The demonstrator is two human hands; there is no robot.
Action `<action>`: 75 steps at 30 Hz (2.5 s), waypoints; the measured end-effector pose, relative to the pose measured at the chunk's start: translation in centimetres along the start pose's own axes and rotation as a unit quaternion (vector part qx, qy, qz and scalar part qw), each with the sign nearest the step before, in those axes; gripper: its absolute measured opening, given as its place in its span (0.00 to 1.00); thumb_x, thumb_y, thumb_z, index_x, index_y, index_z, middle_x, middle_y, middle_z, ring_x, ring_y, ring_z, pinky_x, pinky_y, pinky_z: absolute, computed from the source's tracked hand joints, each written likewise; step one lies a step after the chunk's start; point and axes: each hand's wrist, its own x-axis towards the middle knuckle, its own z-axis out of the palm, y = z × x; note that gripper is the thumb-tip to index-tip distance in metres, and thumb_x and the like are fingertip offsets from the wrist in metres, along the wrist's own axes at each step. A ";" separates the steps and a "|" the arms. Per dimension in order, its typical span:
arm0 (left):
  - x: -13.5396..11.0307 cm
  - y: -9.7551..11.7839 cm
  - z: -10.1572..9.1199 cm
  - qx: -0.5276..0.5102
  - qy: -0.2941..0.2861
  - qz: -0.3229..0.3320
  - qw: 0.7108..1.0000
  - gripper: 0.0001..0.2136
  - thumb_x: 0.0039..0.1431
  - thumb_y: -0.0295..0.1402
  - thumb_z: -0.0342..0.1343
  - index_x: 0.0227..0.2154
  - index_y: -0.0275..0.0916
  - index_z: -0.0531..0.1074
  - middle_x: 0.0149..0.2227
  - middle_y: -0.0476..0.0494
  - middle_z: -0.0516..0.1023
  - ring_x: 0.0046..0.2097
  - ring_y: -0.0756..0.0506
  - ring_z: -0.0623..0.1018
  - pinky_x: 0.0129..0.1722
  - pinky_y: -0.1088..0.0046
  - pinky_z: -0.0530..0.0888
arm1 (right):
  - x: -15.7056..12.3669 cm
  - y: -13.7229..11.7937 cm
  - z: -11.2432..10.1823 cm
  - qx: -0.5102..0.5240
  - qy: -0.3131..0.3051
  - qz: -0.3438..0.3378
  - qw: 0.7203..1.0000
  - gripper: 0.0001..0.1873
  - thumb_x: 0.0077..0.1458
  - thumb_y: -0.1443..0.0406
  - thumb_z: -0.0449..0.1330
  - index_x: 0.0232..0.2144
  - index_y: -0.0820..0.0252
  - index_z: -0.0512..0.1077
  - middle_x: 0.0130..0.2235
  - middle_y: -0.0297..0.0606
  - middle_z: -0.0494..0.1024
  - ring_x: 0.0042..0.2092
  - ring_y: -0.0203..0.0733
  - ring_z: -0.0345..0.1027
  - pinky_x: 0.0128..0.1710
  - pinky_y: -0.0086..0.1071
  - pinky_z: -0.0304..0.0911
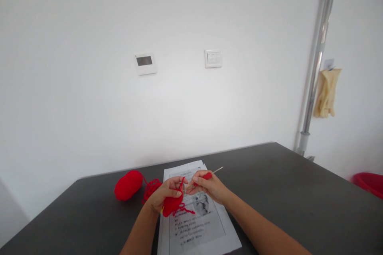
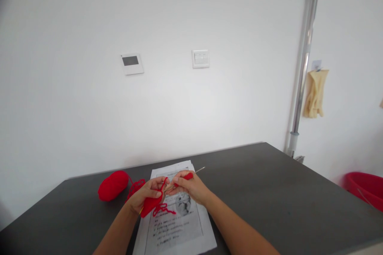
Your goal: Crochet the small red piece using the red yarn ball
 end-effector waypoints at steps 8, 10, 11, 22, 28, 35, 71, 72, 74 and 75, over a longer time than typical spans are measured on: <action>0.0 0.0 0.0 0.016 -0.004 -0.020 1.000 0.18 0.37 0.24 0.68 0.36 0.34 0.74 0.25 0.48 0.75 0.23 0.53 0.72 0.22 0.80 0.62 | -0.6 -2.1 -0.5 -0.068 -0.055 0.023 0.996 0.14 0.45 0.61 0.69 0.26 0.70 0.76 0.27 0.43 0.80 0.32 0.41 0.77 0.37 0.35 0.71; 0.0 0.0 0.3 0.019 -0.006 -0.025 1.000 0.18 0.37 0.24 0.68 0.36 0.34 0.75 0.26 0.47 0.76 0.23 0.53 0.72 0.22 0.80 0.63 | -0.6 -2.1 -0.6 -0.070 -0.064 0.029 0.995 0.14 0.45 0.61 0.69 0.27 0.70 0.76 0.27 0.43 0.80 0.32 0.41 0.77 0.37 0.35 0.71; 0.0 -0.1 0.4 0.019 -0.007 -0.027 0.999 0.18 0.36 0.24 0.68 0.36 0.34 0.75 0.27 0.46 0.77 0.23 0.53 0.72 0.22 0.80 0.63 | -0.6 -2.1 -0.7 -0.068 -0.066 0.030 0.995 0.14 0.45 0.61 0.69 0.27 0.70 0.76 0.27 0.43 0.80 0.31 0.42 0.77 0.37 0.36 0.71; 0.0 0.1 0.9 0.014 -0.013 -0.024 1.000 0.17 0.35 0.25 0.69 0.33 0.34 0.75 0.23 0.48 0.75 0.21 0.54 0.71 0.20 0.81 0.62 | -0.3 -1.4 -0.9 -0.013 -0.069 0.029 0.997 0.17 0.47 0.58 0.68 0.26 0.69 0.73 0.27 0.45 0.81 0.29 0.43 0.77 0.35 0.39 0.72; -0.1 0.0 0.7 0.006 -0.007 -0.008 1.000 0.17 0.35 0.23 0.68 0.33 0.33 0.75 0.24 0.47 0.75 0.21 0.53 0.71 0.20 0.80 0.62 | -0.4 -1.1 -0.5 -0.035 -0.056 0.023 0.998 0.17 0.48 0.57 0.67 0.26 0.69 0.73 0.28 0.45 0.81 0.31 0.43 0.77 0.36 0.39 0.72; 0.1 0.2 0.3 -0.018 0.009 0.021 1.000 0.16 0.37 0.27 0.69 0.32 0.33 0.74 0.22 0.49 0.74 0.20 0.54 0.70 0.20 0.80 0.63 | -0.5 -1.6 0.2 -0.114 -0.027 -0.021 0.993 0.12 0.48 0.61 0.67 0.29 0.67 0.78 0.31 0.42 0.81 0.34 0.41 0.76 0.41 0.37 0.70; 0.4 0.9 2.8 -0.036 0.088 0.071 0.993 0.13 0.38 0.23 0.68 0.31 0.33 0.76 0.27 0.46 0.78 0.25 0.53 0.74 0.26 0.82 0.67 | 0.0 0.5 1.2 -0.044 0.068 -0.053 0.995 0.18 0.51 0.52 0.63 0.27 0.62 0.72 0.30 0.40 0.79 0.32 0.40 0.75 0.36 0.35 0.70; 0.5 0.9 3.0 -0.039 0.093 0.074 0.992 0.13 0.38 0.23 0.68 0.31 0.33 0.76 0.27 0.46 0.78 0.25 0.53 0.74 0.26 0.82 0.68 | 0.0 0.4 1.2 -0.069 0.069 -0.070 0.993 0.16 0.52 0.53 0.63 0.28 0.62 0.73 0.31 0.39 0.80 0.32 0.40 0.75 0.36 0.34 0.69; 0.7 0.9 3.5 -0.047 0.102 0.079 0.991 0.12 0.39 0.23 0.68 0.31 0.34 0.76 0.25 0.48 0.77 0.24 0.53 0.74 0.26 0.81 0.68 | -0.1 0.2 1.2 -0.127 0.068 -0.108 0.984 0.13 0.52 0.56 0.63 0.29 0.60 0.75 0.33 0.39 0.80 0.34 0.40 0.74 0.37 0.34 0.69; 0.7 0.9 3.7 -0.051 0.107 0.082 0.990 0.13 0.39 0.24 0.68 0.31 0.35 0.76 0.24 0.50 0.77 0.23 0.54 0.73 0.26 0.81 0.68 | -0.1 0.0 1.1 -0.160 0.064 -0.130 0.976 0.11 0.52 0.57 0.64 0.30 0.60 0.76 0.35 0.39 0.80 0.37 0.41 0.74 0.39 0.34 0.68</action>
